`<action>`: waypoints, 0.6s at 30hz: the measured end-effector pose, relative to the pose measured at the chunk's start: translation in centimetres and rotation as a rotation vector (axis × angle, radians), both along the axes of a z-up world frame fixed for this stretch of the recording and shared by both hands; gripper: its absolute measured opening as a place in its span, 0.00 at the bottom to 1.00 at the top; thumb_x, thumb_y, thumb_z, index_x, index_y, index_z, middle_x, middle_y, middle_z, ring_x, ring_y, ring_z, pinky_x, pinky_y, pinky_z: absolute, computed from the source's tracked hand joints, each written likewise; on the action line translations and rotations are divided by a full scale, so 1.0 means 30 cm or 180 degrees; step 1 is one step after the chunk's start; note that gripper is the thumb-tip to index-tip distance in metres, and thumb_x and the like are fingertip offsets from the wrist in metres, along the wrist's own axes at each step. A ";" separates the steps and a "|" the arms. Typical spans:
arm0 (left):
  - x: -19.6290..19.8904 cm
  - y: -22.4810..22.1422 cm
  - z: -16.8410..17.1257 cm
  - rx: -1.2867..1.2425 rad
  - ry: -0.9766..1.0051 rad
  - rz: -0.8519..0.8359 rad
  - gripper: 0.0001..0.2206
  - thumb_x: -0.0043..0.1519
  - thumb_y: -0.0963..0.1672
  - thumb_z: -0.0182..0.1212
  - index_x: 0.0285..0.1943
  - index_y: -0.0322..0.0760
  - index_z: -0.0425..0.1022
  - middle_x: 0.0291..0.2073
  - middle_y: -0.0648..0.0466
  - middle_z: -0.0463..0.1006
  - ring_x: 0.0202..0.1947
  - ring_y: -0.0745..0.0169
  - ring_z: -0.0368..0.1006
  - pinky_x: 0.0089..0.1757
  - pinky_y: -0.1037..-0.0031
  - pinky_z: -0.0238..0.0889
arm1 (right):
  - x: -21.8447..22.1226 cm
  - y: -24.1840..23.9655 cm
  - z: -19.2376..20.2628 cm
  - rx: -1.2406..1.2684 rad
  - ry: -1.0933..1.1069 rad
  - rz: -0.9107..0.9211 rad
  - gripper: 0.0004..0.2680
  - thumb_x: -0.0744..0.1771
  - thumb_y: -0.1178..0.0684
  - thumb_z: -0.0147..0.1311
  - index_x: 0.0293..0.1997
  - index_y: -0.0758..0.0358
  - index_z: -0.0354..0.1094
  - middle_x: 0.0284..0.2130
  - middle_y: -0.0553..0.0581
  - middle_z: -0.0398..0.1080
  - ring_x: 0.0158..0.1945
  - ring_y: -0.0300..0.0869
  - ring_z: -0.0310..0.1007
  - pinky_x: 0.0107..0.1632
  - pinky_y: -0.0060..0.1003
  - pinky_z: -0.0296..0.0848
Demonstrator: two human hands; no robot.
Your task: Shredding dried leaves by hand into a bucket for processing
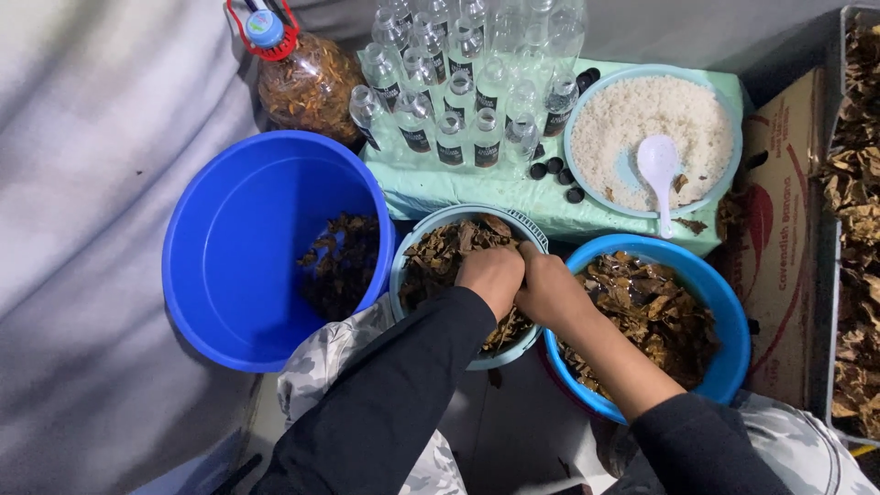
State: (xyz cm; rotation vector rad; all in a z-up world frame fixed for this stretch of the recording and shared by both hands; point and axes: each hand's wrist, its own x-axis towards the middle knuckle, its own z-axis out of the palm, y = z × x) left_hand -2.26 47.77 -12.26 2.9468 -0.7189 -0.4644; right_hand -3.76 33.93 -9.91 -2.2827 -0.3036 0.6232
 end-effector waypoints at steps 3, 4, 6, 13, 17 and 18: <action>-0.054 -0.018 0.096 0.0450 0.0355 0.0198 0.12 0.66 0.41 0.54 0.54 0.25 0.65 0.35 0.38 0.75 0.28 0.57 0.76 0.28 0.64 0.76 | -0.011 0.002 0.027 0.0149 0.0012 -0.0075 0.19 0.66 0.63 0.48 0.66 0.81 0.55 0.30 0.77 0.73 0.28 0.56 0.76 0.27 0.47 0.68; -0.076 -0.021 0.147 0.0693 0.0356 0.0296 0.14 0.70 0.43 0.49 0.60 0.27 0.60 0.42 0.42 0.71 0.32 0.60 0.76 0.31 0.64 0.78 | -0.012 0.004 0.040 0.0303 0.0007 -0.0150 0.18 0.67 0.64 0.48 0.64 0.81 0.54 0.31 0.80 0.72 0.30 0.61 0.77 0.28 0.49 0.67; -0.075 -0.009 0.159 0.0427 0.0469 0.0388 0.13 0.72 0.41 0.44 0.62 0.27 0.57 0.49 0.37 0.66 0.42 0.48 0.75 0.38 0.58 0.78 | -0.012 0.011 0.075 0.0419 0.0014 -0.0165 0.17 0.67 0.64 0.49 0.63 0.80 0.55 0.30 0.78 0.72 0.29 0.61 0.77 0.28 0.49 0.67; -0.022 -0.018 0.086 0.0201 0.0047 0.0057 0.07 0.69 0.36 0.48 0.50 0.21 0.70 0.30 0.42 0.75 0.26 0.54 0.78 0.24 0.70 0.74 | -0.003 0.001 0.141 0.0078 -0.0197 0.0091 0.02 0.65 0.62 0.54 0.36 0.69 0.69 0.15 0.64 0.68 0.16 0.45 0.67 0.21 0.34 0.63; -0.008 -0.004 0.062 -0.0293 -0.0434 0.0040 0.20 0.62 0.34 0.57 0.16 0.41 0.63 0.07 0.48 0.64 0.09 0.67 0.63 0.15 0.75 0.62 | 0.010 -0.017 0.055 -0.0260 -0.0275 0.0129 0.05 0.65 0.61 0.56 0.28 0.66 0.70 0.13 0.61 0.67 0.13 0.39 0.62 0.20 0.30 0.60; -0.005 -0.004 0.060 -0.0349 -0.0506 0.0006 0.23 0.60 0.34 0.58 0.13 0.43 0.58 0.05 0.50 0.62 0.08 0.71 0.58 0.16 0.77 0.59 | 0.009 -0.015 0.054 -0.0288 -0.0316 0.0164 0.07 0.65 0.61 0.55 0.24 0.66 0.69 0.11 0.62 0.65 0.13 0.37 0.60 0.20 0.28 0.59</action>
